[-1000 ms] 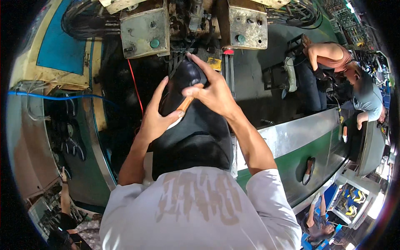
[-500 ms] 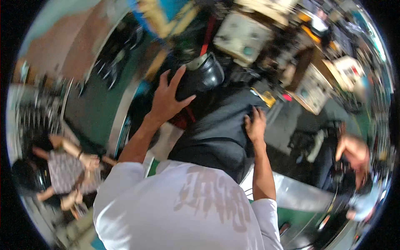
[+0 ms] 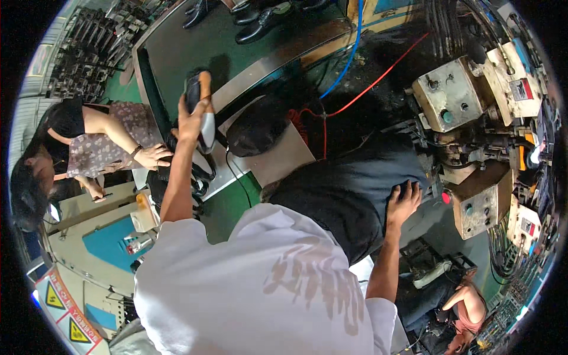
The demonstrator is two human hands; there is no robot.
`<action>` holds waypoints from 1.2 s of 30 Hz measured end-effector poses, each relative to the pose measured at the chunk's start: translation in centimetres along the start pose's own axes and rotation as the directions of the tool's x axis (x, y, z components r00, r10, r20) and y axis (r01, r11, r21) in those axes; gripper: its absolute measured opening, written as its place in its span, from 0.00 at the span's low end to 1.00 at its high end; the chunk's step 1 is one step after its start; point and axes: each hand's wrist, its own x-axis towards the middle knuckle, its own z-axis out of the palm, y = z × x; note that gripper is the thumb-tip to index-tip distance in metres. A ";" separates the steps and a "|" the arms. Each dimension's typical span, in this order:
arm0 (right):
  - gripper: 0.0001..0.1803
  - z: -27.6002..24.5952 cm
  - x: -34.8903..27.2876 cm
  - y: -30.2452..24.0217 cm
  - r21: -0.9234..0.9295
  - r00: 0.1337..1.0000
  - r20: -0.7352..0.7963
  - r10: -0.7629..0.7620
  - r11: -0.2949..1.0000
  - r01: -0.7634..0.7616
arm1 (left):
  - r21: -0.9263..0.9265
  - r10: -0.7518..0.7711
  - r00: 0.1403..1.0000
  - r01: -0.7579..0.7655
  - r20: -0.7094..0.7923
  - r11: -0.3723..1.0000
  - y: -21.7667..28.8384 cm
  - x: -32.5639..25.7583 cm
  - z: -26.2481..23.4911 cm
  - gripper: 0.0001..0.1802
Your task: The person assembles shoes by placing the upper onto a last, securing it in a machine, and then removing the finished shoe. They repeat this process for multiple shoes, handling the shoe parts and operating the machine controls.
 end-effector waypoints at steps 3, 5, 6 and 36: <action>0.25 0.3 0.2 -0.4 0.021 1.000 0.014 0.004 1.000 -0.004 | -0.114 -0.171 0.985 0.168 -0.015 0.979 -7.1 1.9 -1.8 0.56; 0.26 1.1 0.2 -0.1 -0.008 1.000 -0.010 0.000 1.000 0.000 | -0.077 -0.214 0.977 0.213 -0.011 0.974 -7.8 2.0 -1.2 0.54; 0.26 0.8 0.1 0.1 -0.031 1.000 -0.026 0.011 0.999 -0.012 | -0.142 -0.252 0.967 0.255 0.044 0.956 -7.6 1.9 -0.5 0.52; 0.24 -5.0 -37.4 2.4 0.654 -0.125 -0.306 0.944 0.113 -0.748 | -0.980 0.505 -0.842 -0.195 0.188 0.040 32.2 -48.4 24.4 0.20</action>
